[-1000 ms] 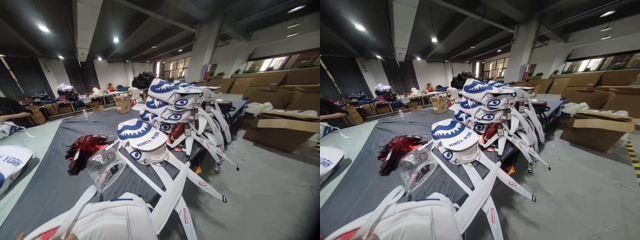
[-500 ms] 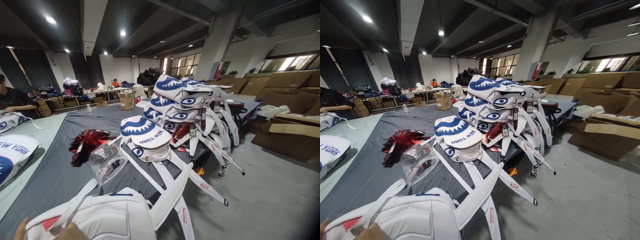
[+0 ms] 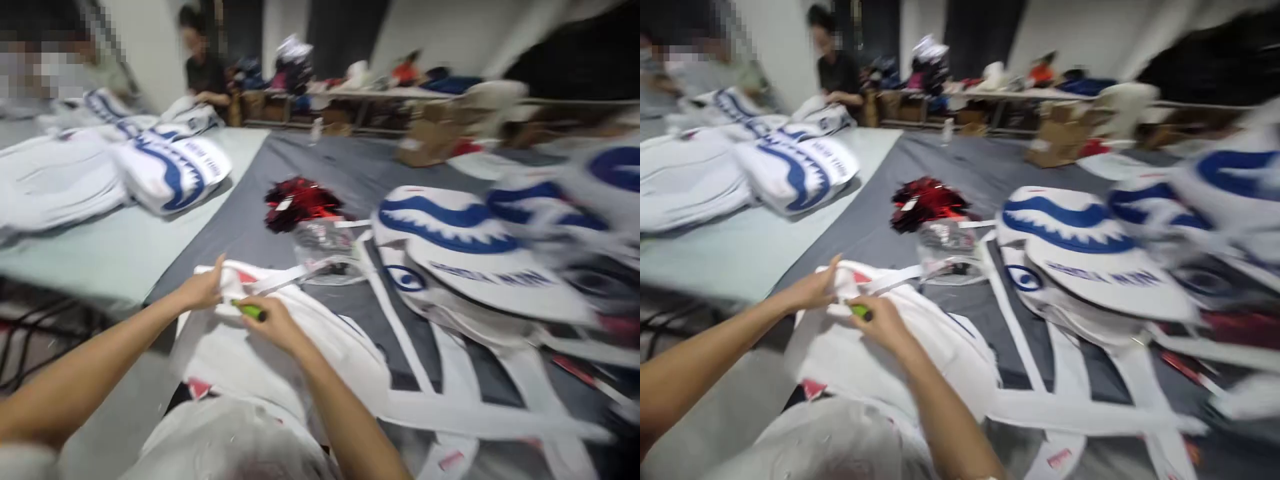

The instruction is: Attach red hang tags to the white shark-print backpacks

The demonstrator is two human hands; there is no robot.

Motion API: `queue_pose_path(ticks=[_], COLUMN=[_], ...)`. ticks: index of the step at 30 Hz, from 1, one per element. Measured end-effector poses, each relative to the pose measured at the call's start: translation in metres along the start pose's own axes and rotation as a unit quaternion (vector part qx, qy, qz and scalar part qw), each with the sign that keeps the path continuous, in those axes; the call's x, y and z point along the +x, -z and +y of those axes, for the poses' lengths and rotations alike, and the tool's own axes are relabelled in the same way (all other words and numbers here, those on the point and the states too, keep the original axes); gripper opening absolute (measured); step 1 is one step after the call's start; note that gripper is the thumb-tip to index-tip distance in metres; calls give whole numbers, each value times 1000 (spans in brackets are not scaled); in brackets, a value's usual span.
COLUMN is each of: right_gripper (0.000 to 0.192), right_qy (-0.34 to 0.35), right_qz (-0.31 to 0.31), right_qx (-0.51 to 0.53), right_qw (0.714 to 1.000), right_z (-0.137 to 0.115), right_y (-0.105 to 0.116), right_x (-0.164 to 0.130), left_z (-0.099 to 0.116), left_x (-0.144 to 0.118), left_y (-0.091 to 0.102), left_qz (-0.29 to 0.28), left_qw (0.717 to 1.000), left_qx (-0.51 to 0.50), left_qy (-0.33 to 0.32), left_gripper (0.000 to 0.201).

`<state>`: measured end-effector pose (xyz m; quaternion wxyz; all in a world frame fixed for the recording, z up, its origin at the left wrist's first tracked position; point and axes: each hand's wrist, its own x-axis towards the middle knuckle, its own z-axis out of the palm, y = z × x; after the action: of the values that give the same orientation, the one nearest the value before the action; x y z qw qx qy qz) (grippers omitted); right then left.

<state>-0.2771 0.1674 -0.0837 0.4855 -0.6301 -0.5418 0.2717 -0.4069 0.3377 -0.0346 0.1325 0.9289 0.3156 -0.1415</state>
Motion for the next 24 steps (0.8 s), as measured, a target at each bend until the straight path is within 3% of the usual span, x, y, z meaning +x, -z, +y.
queue_pose_path(ticks=[3, 7, 16, 20, 24], right_gripper=[27, 28, 25, 25, 25], right_qy=[-2, 8, 48, 62, 71], right_qz=[-39, -54, -19, 5, 5], right_qx=[-33, -118, -171, -219, -200], right_qw=[999, 992, 984, 974, 977], right_z=[6, 0, -4, -2, 2], right_y=[7, 9, -1, -5, -9], right_x=[12, 9, 9, 8, 11], left_z=[-9, -5, -6, -5, -2], left_x=[11, 7, 15, 17, 16], left_y=[-2, -2, 2, 0, 0], left_qz=[-19, -41, -78, -67, -51], left_qw=[1000, 999, 997, 998, 999], left_qx=[7, 17, 6, -8, 1], left_qy=[14, 1, -5, 3, 9], left_gripper=[105, 103, 102, 101, 98])
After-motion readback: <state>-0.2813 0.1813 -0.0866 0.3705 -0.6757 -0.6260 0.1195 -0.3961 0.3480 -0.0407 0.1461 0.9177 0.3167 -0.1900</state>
